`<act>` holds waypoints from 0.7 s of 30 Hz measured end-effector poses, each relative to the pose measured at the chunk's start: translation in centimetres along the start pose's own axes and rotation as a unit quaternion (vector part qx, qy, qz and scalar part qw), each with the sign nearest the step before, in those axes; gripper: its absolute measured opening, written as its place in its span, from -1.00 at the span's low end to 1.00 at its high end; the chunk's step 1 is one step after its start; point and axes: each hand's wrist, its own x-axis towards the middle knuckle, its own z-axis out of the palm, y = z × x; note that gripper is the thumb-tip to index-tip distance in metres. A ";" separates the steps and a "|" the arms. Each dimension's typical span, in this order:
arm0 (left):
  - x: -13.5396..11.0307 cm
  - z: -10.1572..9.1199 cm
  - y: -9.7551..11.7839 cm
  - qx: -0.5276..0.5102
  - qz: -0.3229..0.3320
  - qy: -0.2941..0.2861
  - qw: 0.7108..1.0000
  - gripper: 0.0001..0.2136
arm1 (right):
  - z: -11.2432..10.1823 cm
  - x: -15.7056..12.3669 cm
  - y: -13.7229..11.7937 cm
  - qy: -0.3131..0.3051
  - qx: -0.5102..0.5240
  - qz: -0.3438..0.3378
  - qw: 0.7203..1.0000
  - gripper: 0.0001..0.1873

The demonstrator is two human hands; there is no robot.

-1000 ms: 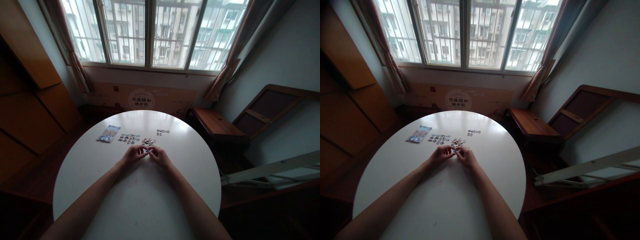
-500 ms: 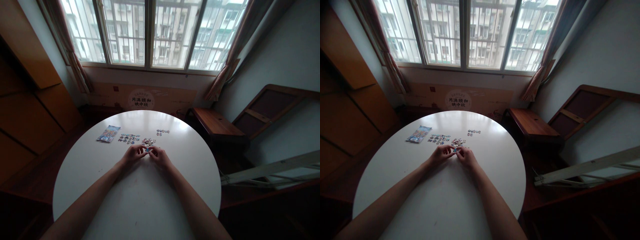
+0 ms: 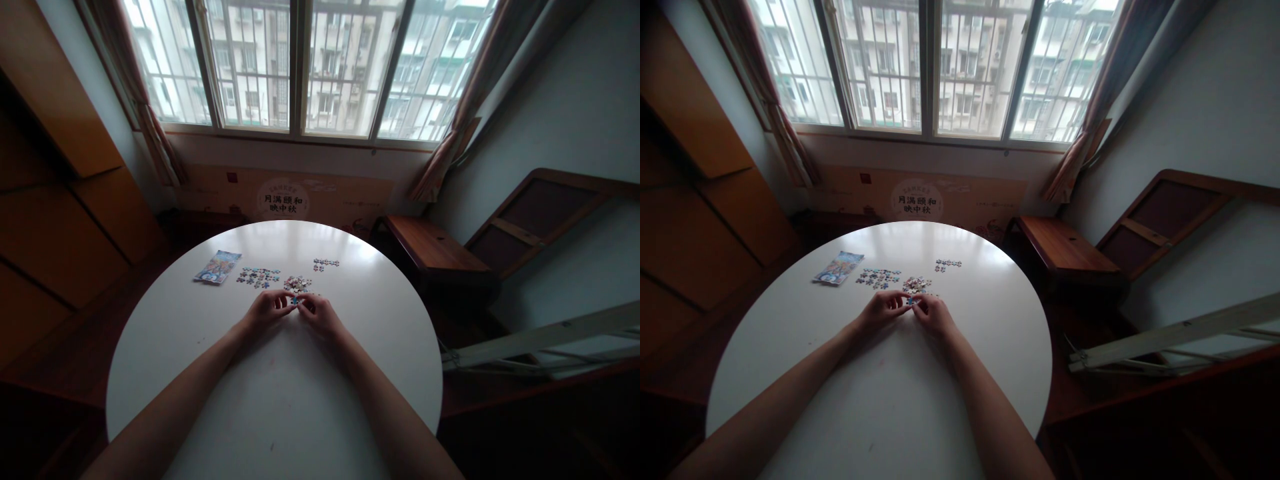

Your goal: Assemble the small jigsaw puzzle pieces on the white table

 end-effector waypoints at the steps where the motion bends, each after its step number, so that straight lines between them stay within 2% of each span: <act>1: 0.0 0.0 0.0 -0.001 0.001 -0.001 1.000 -0.73 | 0.0 0.0 -0.1 0.000 -0.001 0.000 1.000 -0.74; 8: 0.1 0.0 0.1 -0.001 -0.001 -0.005 1.000 -0.74 | 0.0 0.0 0.2 -0.002 -0.001 -0.002 1.000 -0.73; 15: 0.0 0.1 -0.1 -0.003 -0.002 -0.007 1.000 -0.71 | 0.3 -0.1 0.8 0.003 0.005 0.001 1.000 -0.63; 21: 0.0 0.1 -0.4 -0.005 0.000 -0.011 1.000 -0.71 | 0.3 -0.1 0.7 0.005 0.002 0.003 1.000 -0.63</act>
